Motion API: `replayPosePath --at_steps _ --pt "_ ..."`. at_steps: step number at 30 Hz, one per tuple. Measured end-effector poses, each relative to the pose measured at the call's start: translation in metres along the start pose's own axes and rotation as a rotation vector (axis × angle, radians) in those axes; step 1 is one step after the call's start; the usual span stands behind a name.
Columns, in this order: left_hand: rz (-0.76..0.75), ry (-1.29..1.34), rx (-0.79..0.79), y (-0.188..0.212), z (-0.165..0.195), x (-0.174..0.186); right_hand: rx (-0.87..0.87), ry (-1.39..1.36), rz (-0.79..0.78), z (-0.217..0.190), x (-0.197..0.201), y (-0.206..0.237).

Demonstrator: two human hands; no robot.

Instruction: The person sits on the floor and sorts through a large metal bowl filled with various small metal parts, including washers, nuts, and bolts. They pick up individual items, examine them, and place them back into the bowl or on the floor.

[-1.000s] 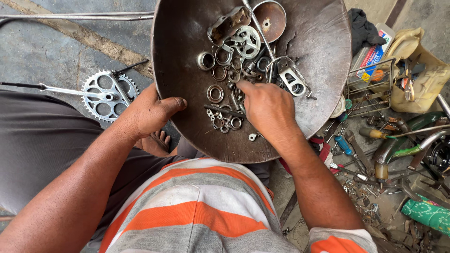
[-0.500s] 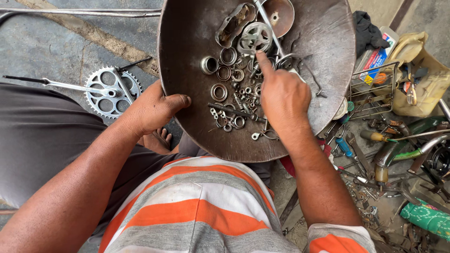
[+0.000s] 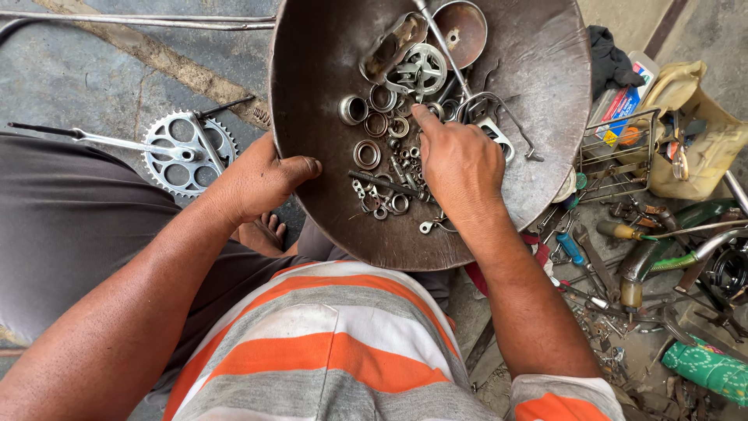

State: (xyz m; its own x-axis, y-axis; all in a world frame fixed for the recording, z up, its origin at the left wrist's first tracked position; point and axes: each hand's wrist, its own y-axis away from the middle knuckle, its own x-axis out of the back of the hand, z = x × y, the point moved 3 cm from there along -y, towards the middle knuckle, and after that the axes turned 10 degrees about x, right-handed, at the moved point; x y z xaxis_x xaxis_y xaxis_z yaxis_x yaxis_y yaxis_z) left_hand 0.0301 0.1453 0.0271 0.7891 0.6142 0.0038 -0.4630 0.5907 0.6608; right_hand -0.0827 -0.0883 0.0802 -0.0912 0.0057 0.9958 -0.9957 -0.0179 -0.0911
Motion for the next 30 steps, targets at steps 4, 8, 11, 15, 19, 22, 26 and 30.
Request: replayPosePath --at_steps 4,8,11,15,19,22,26,30 --pt "0.01 -0.014 -0.044 0.002 0.0 -0.001 -0.01 -0.146 -0.099 -0.002 -0.009 -0.006" --pt "0.014 -0.025 0.003 0.001 -0.002 -0.001 0.108 -0.254 0.082 -0.017 -0.008 -0.018" --pt "0.01 0.0 0.003 0.001 0.0 0.0 -0.067 -0.234 -0.14 -0.013 -0.011 -0.031" --pt "0.016 -0.024 0.024 0.003 0.002 0.0 -0.092 -0.341 -0.09 -0.011 0.007 -0.034" --pt "0.013 -0.001 0.036 0.003 0.002 -0.002 -0.359 -0.436 -0.253 -0.001 0.018 -0.025" --pt "0.011 -0.002 0.03 0.002 0.001 -0.001 -0.442 -0.473 -0.126 0.011 0.027 -0.006" --pt "-0.023 0.067 -0.04 0.003 -0.002 0.002 -0.325 -0.363 0.283 0.062 0.047 0.048" --pt "0.072 0.025 0.081 -0.002 -0.019 0.008 -0.797 -0.03 0.161 0.13 0.042 0.142"
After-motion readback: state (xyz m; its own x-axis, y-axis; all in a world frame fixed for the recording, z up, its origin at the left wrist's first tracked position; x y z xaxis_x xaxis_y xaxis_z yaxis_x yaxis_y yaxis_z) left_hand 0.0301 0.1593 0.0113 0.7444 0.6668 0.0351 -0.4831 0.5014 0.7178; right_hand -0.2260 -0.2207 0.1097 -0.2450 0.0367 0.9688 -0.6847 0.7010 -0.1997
